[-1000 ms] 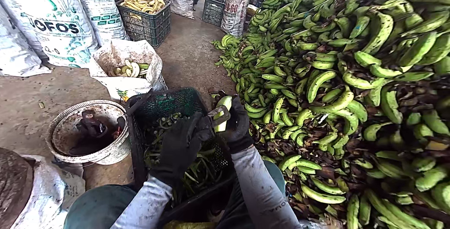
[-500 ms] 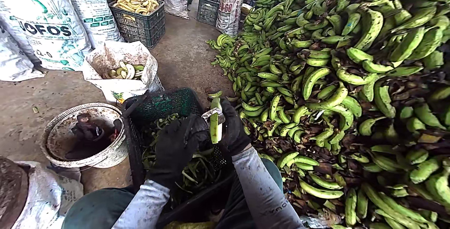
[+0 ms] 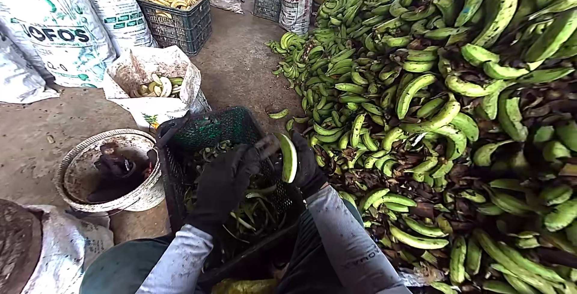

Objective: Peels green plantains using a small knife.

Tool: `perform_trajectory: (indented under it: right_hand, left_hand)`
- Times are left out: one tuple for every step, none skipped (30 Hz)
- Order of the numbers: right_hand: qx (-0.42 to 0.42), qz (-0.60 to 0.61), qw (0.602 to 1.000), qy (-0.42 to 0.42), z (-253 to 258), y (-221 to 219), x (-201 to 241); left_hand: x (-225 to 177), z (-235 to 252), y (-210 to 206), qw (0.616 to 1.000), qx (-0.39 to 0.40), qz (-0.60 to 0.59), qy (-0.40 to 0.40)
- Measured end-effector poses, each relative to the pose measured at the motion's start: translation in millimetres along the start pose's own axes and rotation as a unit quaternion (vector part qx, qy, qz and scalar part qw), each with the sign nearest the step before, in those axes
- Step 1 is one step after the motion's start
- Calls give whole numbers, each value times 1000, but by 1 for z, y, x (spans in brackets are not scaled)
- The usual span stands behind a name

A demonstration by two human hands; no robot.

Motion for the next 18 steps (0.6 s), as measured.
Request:
perform_trajectory:
  right_hand:
    - [-6, 34, 999, 3, 1, 9, 2]
    - [-11, 55, 998, 5, 3, 16, 3]
    - [-17, 71, 997, 2, 5, 23, 4]
    - [-23, 83, 996, 0, 6, 30, 4]
    - [-31, 85, 996, -4, 5, 34, 4]
    - [-31, 90, 995, -15, 4, 34, 1]
    - [-37, 83, 996, -28, 1, 32, -2]
    - [-41, 70, 996, -38, -1, 28, -5]
    - [-39, 44, 998, -39, -2, 23, -6]
    - [-23, 7, 999, -27, -5, 15, -6]
    - [7, -40, 999, -13, -7, 6, -7]
    - [58, -89, 994, -1, -9, -4, -8]
    - [102, -117, 988, 1, -11, -13, -11]
    - [107, -122, 987, -8, -13, -17, -15]
    - [105, -104, 989, -20, -14, -18, -18]
    - [104, -92, 990, -28, -14, -17, -18]
    - [95, -84, 992, -28, -13, -13, -16]
    - [84, -76, 993, -24, -12, -9, -12]
  left_hand:
    - [-11, -4, -5, 997, -23, 41, -53]
    - [-24, -9, -10, 990, -52, 75, -108]
    - [-35, -14, -14, 981, -79, 99, -149]
    - [-43, -19, -18, 973, -98, 115, -176]
    - [-48, -21, -22, 969, -105, 127, -185]
    - [-51, -21, -26, 970, -97, 132, -180]
    - [-51, -19, -30, 976, -77, 126, -163]
    - [-48, -15, -33, 984, -51, 109, -134]
    - [-42, -10, -34, 992, -17, 81, -96]
    - [-32, -4, -35, 998, 16, 44, -47]
    - [-19, 2, -35, 999, 44, 5, 5]
    - [-5, 7, -33, 997, 52, -31, 48]
    - [8, 10, -29, 993, 51, -64, 88]
    - [20, 11, -24, 987, 43, -91, 124]
    - [30, 10, -18, 983, 30, -111, 146]
    - [36, 9, -13, 979, 22, -127, 160]
    - [40, 7, -9, 977, 21, -136, 165]
    - [39, 6, -6, 978, 23, -139, 156]
Point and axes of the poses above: each hand's wrist, its own z-axis towards the middle knuckle, its own y-axis out of the back of the hand, x = y × z, the point moved 9 cm from there along z, towards the middle knuckle, and after that the axes turned 7 degrees about x, right-handed, at the moved point
